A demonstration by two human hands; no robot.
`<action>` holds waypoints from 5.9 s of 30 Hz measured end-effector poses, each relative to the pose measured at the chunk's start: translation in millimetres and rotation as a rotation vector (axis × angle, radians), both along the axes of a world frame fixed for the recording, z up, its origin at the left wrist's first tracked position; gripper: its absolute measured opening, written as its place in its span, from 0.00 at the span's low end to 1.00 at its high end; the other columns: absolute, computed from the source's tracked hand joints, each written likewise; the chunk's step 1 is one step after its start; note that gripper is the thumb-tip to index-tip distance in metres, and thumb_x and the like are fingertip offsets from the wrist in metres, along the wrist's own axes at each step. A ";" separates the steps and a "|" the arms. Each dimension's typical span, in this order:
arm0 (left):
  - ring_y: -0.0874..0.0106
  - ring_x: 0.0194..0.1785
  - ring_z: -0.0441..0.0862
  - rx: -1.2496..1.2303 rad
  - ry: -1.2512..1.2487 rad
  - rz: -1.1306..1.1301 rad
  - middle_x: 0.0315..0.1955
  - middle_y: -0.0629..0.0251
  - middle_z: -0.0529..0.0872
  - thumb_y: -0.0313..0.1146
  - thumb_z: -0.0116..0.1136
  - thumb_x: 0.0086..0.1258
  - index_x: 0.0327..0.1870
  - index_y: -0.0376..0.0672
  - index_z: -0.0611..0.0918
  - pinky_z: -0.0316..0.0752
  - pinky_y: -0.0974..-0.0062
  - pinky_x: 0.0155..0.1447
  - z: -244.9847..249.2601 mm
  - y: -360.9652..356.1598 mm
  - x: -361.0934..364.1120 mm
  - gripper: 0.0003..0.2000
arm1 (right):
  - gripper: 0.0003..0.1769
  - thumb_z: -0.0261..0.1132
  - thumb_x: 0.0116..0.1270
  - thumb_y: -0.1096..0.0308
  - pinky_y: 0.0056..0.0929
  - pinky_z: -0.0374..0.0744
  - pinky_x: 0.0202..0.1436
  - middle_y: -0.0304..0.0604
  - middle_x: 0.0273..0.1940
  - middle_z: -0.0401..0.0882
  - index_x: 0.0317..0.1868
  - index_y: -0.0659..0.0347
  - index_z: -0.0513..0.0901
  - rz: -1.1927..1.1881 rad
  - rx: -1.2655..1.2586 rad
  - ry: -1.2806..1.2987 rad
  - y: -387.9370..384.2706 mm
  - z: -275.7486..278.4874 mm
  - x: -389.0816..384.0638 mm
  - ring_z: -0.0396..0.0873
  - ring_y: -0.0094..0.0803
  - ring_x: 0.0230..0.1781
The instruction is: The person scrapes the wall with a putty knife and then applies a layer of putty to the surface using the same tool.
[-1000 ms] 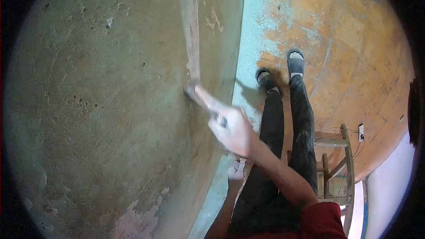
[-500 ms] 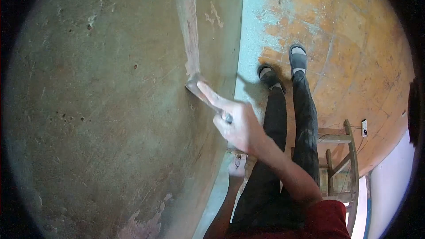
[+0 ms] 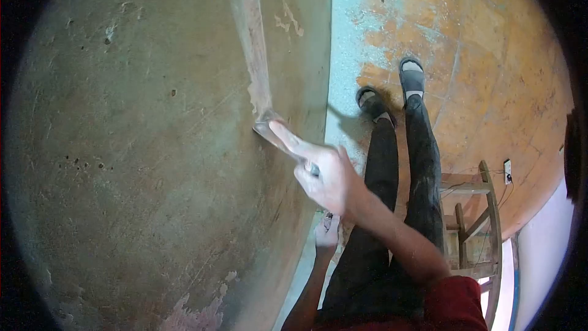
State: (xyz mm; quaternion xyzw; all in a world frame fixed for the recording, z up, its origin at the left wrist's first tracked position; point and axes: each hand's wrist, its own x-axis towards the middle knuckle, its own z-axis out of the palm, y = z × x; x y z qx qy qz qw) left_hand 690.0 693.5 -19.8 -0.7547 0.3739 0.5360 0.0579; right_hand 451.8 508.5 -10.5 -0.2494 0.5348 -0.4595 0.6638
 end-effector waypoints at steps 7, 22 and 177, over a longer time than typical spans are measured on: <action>0.82 0.25 0.66 -0.113 0.027 -0.057 0.20 0.76 0.71 0.28 0.52 0.77 0.35 0.38 0.79 0.62 0.74 0.28 9.5 -1.8 -9.0 0.08 | 0.41 0.56 0.64 0.81 0.32 0.74 0.31 0.63 0.29 0.71 0.77 0.40 0.67 -0.036 0.014 -0.058 6.5 1.6 18.1 0.61 0.40 0.19; 0.80 0.21 0.70 -0.014 0.022 0.096 0.19 0.73 0.73 0.29 0.50 0.75 0.38 0.38 0.80 0.64 0.79 0.24 -5.0 -0.8 -1.6 0.07 | 0.42 0.55 0.62 0.82 0.26 0.71 0.27 0.62 0.33 0.77 0.78 0.41 0.66 -0.049 0.023 -0.131 7.8 -6.1 18.0 0.61 0.20 0.19; 0.83 0.31 0.70 0.157 0.058 0.145 0.26 0.75 0.77 0.36 0.55 0.80 0.42 0.36 0.83 0.69 0.77 0.36 -24.7 58.3 -1.5 0.11 | 0.38 0.55 0.61 0.80 0.27 0.75 0.36 0.65 0.33 0.78 0.75 0.49 0.71 -0.174 -0.070 -0.032 4.0 -23.0 31.4 0.67 0.22 0.23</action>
